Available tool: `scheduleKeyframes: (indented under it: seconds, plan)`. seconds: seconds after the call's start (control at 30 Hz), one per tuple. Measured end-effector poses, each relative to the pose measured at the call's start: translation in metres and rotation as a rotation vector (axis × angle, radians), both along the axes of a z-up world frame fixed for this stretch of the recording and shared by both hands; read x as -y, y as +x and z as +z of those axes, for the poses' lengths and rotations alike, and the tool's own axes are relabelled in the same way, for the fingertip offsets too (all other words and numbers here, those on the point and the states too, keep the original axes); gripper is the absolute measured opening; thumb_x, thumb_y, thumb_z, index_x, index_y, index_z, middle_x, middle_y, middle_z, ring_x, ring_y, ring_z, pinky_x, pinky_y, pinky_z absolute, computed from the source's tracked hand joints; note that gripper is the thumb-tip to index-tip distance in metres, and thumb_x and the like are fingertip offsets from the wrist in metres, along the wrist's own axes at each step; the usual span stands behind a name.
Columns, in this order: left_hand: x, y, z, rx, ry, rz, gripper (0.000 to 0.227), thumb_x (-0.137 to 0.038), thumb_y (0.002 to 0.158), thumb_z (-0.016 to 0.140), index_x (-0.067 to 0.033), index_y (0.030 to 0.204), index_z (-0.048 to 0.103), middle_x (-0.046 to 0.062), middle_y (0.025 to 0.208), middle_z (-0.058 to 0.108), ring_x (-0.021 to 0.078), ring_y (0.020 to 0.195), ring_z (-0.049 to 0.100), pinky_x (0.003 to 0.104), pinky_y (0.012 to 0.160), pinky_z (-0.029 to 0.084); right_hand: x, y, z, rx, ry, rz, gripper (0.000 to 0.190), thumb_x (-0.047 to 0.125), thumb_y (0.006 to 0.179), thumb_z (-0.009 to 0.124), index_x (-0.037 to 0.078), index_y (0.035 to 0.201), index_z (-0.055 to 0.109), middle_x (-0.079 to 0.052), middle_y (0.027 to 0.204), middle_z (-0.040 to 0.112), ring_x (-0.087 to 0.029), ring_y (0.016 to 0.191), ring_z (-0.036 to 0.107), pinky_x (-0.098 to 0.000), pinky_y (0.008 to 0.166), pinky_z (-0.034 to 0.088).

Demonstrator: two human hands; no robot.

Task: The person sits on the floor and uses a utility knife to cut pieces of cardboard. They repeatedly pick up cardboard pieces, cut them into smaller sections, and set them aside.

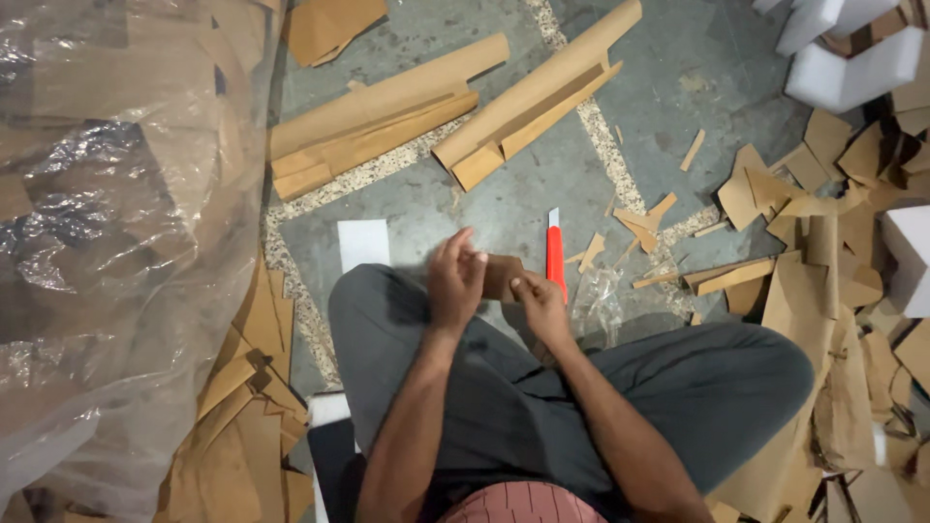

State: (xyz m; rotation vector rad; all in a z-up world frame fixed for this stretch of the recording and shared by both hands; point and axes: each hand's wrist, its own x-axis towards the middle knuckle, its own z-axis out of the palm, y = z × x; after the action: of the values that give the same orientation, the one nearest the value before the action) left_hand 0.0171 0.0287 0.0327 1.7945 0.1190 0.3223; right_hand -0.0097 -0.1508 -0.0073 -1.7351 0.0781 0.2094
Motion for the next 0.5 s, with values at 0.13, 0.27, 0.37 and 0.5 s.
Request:
scheduleKeyframes:
  seconds: [0.13, 0.27, 0.37, 0.5]
  plan:
    - [-0.019, 0.012, 0.026, 0.233, 0.523, -0.140, 0.038, -0.033, 0.094, 0.068, -0.0108, 0.124, 0.069, 0.011, 0.112, 0.072, 0.0287, 0.119, 0.062, 0.054, 0.109, 0.032, 0.005, 0.001, -0.046, -0.117, 0.128, 0.021, 0.020, 0.016, 0.105, 0.060, -0.001, 0.101, 0.071, 0.007, 0.079, 0.062, -0.003, 0.071, 0.052, -0.0224, 0.061, 0.042]
    - [-0.012, 0.023, 0.008, 0.010, 0.677, -0.233, 0.026, -0.030, 0.082, 0.074, -0.0146, 0.103, 0.073, 0.003, 0.094, 0.073, 0.0213, 0.105, 0.065, 0.063, 0.110, 0.025, 0.003, 0.010, -0.077, -0.262, 0.186, -0.019, 0.025, 0.019, 0.106, 0.060, -0.001, 0.097, 0.069, 0.003, 0.071, 0.060, -0.007, 0.062, 0.049, -0.0250, 0.056, 0.040]
    - [-0.002, 0.034, -0.029, 0.120, 0.740, -0.211, 0.017, -0.022, 0.083, 0.072, -0.0164, 0.100, 0.072, 0.000, 0.096, 0.071, 0.0188, 0.102, 0.065, 0.055, 0.102, 0.033, 0.001, 0.019, -0.086, -0.292, 0.012, -0.019, 0.028, 0.021, 0.106, 0.060, -0.003, 0.093, 0.066, -0.003, 0.069, 0.061, -0.012, 0.060, 0.055, -0.0292, 0.055, 0.047]
    - [0.000, 0.055, -0.074, 0.073, 0.818, -0.178, 0.019, -0.022, 0.079, 0.075, -0.0179, 0.096, 0.067, -0.001, 0.089, 0.069, 0.0208, 0.095, 0.065, 0.048, 0.091, 0.038, -0.008, 0.017, -0.059, -0.004, -0.429, -0.023, 0.021, 0.020, 0.097, 0.064, 0.002, 0.107, 0.071, -0.015, 0.084, 0.071, -0.027, 0.075, 0.068, -0.0380, 0.067, 0.054]
